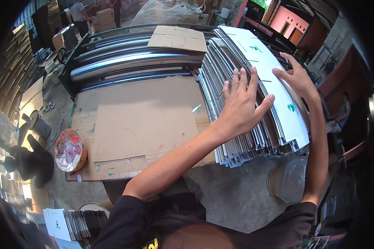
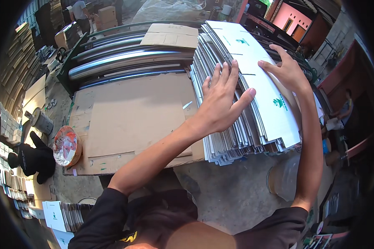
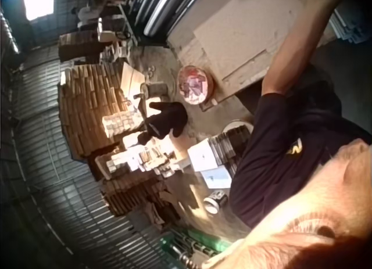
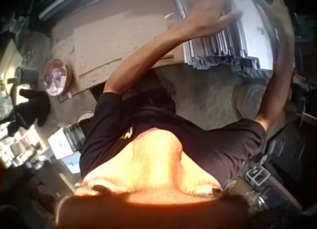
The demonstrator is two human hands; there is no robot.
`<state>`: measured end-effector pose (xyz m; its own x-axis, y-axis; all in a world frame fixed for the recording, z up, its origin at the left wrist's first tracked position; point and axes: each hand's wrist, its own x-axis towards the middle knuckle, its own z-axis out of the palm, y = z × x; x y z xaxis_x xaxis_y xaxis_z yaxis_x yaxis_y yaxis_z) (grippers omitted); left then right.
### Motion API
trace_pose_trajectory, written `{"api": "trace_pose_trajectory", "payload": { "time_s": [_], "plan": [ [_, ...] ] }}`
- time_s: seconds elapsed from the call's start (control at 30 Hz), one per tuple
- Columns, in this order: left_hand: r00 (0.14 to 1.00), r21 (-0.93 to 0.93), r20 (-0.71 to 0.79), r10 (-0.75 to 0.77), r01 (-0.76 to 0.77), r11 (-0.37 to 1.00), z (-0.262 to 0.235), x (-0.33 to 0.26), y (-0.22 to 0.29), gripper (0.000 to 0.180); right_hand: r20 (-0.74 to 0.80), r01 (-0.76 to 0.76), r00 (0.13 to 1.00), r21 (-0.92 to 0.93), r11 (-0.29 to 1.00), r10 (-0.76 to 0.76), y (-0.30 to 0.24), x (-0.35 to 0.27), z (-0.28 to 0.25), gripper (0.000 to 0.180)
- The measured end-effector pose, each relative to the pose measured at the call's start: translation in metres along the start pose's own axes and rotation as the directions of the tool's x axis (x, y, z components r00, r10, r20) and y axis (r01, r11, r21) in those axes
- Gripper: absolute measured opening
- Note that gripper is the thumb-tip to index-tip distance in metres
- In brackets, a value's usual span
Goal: The person folds flaps on cardboard box blanks, aligns and stacks them, and places the stack onto an adjacent pile. The person then takes another batch of cardboard blanks from a pile and bends them along their crease lines.
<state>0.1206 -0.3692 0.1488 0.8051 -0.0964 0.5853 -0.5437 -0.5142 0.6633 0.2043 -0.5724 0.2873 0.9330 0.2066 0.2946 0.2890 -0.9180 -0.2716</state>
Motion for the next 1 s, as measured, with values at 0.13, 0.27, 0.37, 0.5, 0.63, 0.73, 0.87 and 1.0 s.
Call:
{"api": "trace_pose_trajectory", "payload": {
  "time_s": [0.13,0.27,0.37,0.5,0.63,0.73,0.87,1.0],
  "plan": [
    [0.999,-0.077,0.035,-0.008,0.011,0.997,-0.003,0.002,0.006,0.097,-0.012,-0.024,1.000,0.022,0.999,0.024,-0.005,-0.003,-0.011,0.101],
    [0.994,-0.317,-0.085,0.065,-0.089,0.944,-0.014,0.002,0.008,0.093,-0.085,0.062,0.995,0.091,0.994,-0.054,-0.010,0.000,-0.006,0.105],
    [0.972,-0.434,-0.205,0.115,-0.196,0.879,-0.031,0.007,0.016,0.093,-0.147,0.154,0.981,0.191,0.969,-0.127,-0.031,0.006,-0.002,0.109],
    [0.981,-0.638,-0.190,-0.042,-0.091,0.764,-0.053,0.016,0.025,0.090,-0.113,0.155,0.986,0.301,0.941,-0.126,-0.047,0.023,-0.003,0.095],
    [0.974,-0.737,-0.199,-0.107,-0.077,0.671,-0.060,0.021,0.013,0.095,-0.230,0.297,0.941,0.210,0.931,-0.249,-0.070,0.031,0.006,0.097],
    [0.954,-0.743,-0.278,-0.109,-0.142,0.654,-0.051,0.024,0.000,0.100,-0.202,0.317,0.938,0.157,0.935,-0.283,-0.085,0.029,0.008,0.096],
    [0.947,-0.822,-0.286,-0.148,-0.163,0.545,-0.039,0.020,0.000,0.104,-0.067,0.218,0.976,0.208,0.954,-0.209,-0.054,0.040,0.021,0.094],
    [0.915,-0.743,-0.361,-0.180,-0.165,0.649,-0.026,0.014,-0.014,0.105,-0.112,0.193,0.972,-0.123,0.973,-0.207,-0.059,0.021,0.055,0.101]
  ]
}}
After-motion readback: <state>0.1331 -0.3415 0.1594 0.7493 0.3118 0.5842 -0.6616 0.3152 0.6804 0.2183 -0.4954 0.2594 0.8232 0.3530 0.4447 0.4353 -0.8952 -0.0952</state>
